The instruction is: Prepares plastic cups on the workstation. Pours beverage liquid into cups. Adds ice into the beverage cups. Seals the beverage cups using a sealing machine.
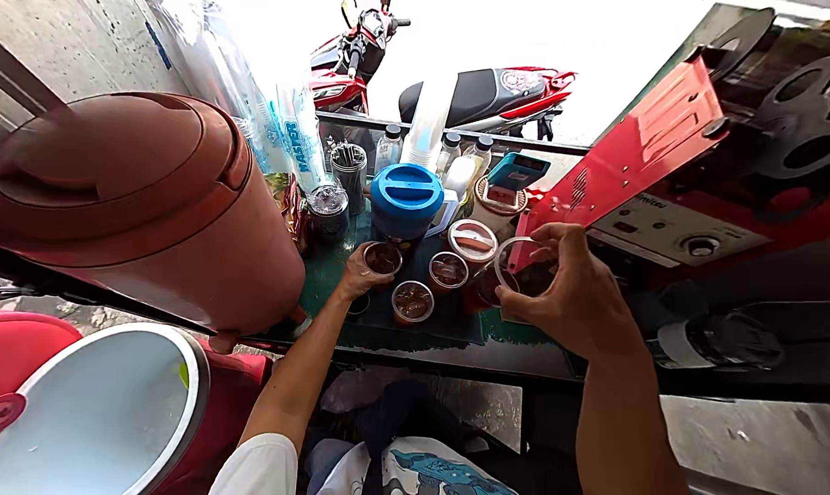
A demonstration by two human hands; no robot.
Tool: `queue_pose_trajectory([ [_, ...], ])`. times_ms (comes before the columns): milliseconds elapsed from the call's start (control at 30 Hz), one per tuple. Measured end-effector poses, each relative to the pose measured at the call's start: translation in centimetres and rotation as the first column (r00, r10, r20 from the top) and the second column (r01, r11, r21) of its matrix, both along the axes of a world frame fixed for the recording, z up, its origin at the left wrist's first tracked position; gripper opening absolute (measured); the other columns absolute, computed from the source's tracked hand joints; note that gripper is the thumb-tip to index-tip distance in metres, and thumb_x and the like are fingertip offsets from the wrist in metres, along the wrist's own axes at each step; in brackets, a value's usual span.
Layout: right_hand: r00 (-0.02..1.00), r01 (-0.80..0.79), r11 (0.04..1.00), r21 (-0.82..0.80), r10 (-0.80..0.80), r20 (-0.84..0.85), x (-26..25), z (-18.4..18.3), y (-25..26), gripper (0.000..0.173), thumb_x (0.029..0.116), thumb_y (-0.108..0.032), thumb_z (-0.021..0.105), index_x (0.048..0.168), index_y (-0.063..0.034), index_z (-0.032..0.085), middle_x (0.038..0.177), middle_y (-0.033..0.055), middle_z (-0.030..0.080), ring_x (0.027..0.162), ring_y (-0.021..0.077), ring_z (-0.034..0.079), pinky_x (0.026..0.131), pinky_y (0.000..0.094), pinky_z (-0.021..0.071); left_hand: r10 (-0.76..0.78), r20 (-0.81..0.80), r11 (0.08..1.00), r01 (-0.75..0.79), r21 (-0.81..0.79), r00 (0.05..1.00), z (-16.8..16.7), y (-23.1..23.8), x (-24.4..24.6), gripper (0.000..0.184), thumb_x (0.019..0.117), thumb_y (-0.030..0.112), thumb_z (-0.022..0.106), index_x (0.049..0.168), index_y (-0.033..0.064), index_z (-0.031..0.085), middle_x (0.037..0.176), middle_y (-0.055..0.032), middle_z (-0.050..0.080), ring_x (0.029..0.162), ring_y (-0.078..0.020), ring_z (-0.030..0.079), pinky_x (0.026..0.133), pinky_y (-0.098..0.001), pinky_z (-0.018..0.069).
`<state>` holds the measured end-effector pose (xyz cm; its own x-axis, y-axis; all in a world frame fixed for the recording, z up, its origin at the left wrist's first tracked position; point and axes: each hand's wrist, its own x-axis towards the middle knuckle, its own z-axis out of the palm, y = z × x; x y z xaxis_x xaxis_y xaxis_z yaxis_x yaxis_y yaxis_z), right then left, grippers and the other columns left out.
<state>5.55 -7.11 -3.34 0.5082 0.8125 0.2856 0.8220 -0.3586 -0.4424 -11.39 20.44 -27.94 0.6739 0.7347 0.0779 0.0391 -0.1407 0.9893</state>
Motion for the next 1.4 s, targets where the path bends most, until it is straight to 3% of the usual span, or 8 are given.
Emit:
queue_pose_trajectory([
  [300,0.992,-0.123,0.992,-0.026,0.122,-0.035,-2.5,-0.9,-3.5,0.085,0.066,-0.049,0.08,0.135,-0.0084,0.051,0.124,0.0104,0.066,0.107,0.0181,0.068,0.086,0.0376,0.0596,-0.049,-0.205,0.999,0.05,-0.001,0.977,0.0,0.5,-2.0,0.129,0.0487,0.015,0.101,0.158,0.0103,0.033,0.145,-0.0159,0.056,0.132,-0.0255,0.056,0.11,-0.0464,0.0485],
  [467,0.935,-0.355,0.935,-0.016,0.355,-0.023,-6.7,-0.1,-1.3,0.077,0.0665,-0.041,0.083,0.131,-0.0096,0.056,0.121,0.0063,0.067,0.111,0.0146,0.066,0.091,0.0361,0.059,0.127,-0.186,0.929,-0.051,0.367,0.974,7.5,-4.4,-10.3,0.1,0.0736,0.019,0.09,0.158,0.0086,0.038,0.157,-0.0119,0.047,0.142,-0.0261,0.049,0.115,-0.0492,0.0443],
  [633,0.717,-0.695,0.718,-0.027,0.691,-0.095,-14.6,0.0,4.5,0.07,0.0709,-0.034,0.086,0.131,-0.0092,0.059,0.127,0.0091,0.066,0.121,0.0217,0.062,0.098,0.0397,0.0558,0.198,-0.063,0.87,-0.146,0.472,0.978,11.1,-11.4,-24.8,0.079,0.0803,0.043,0.086,0.142,0.0051,0.056,0.138,-0.0137,0.064,0.125,-0.0221,0.063,0.105,-0.0418,0.0545],
  [800,0.413,-0.91,0.404,-0.089,0.896,-0.16,-26.2,-1.1,11.1,0.076,0.0712,-0.035,0.088,0.134,-0.0071,0.057,0.123,0.0142,0.064,0.113,0.0304,0.062,0.088,0.0415,0.0566,0.321,-0.012,0.865,-0.288,0.411,0.947,11.7,-16.0,-32.3,0.11,0.0716,0.051,0.091,0.153,-0.0018,0.038,0.151,-0.0185,0.051,0.138,-0.0219,0.053,0.115,-0.038,0.0467],
  [1000,0.219,-0.975,0.215,-0.046,0.969,-0.115,-42.9,-4.1,16.1,0.073,0.0712,-0.037,0.086,0.133,-0.0101,0.06,0.119,0.0113,0.067,0.11,0.0269,0.066,0.085,0.0399,0.0584,0.809,0.142,0.531,-0.812,0.241,0.57,11.6,-17.2,-39.6,0.09,0.0685,0.035,0.089,0.13,-0.0183,0.049,0.122,-0.0167,0.068,0.117,-0.008,0.064,0.104,-0.0243,0.0522],
  [1167,-0.118,-0.986,-0.05,0.157,0.876,-0.467,-52.0,-6.3,23.6,0.082,0.075,-0.057,0.084,0.137,-0.0096,0.057,0.129,0.0051,0.064,0.118,0.015,0.062,0.097,0.0378,0.0571,0.903,0.267,0.3,-0.939,0.17,0.337,7.5,-15.6,-49.8,0.09,0.0659,0.032,0.096,0.133,-0.0095,0.052,0.125,-0.0166,0.068,0.118,-0.0226,0.067,0.106,-0.0427,0.0551],
  [1267,0.088,-0.992,0.124,0.003,0.717,-0.691,-56.8,-13.8,32.2,0.047,0.1004,-0.05,0.06,0.126,-0.0111,0.066,0.107,0.0026,0.074,0.093,0.0141,0.073,0.081,0.0402,0.0633,0.923,0.3,0.189,-0.964,0.189,0.24,4.6,-14.2,-55.2,0.093,0.0639,0.025,0.096,0.137,-0.0071,0.048,0.126,-0.0172,0.067,0.119,-0.0276,0.066,0.107,-0.0471,0.0547],
  [1400,0.699,-0.709,0.196,-0.678,0.327,-0.636,-62.0,-33.5,38.2,0.066,0.1051,-0.058,0.046,0.116,0.0034,0.066,0.099,0.0246,0.069,0.083,0.0353,0.07,0.076,0.0541,0.057,0.938,0.321,0.09,-0.985,0.144,0.132,0.7,-12.3,-60.1,0.097,0.0615,0.022,0.097,0.138,-0.0077,0.045,0.13,-0.0195,0.064,0.124,-0.0307,0.063,0.11,-0.0481,0.0527],
])
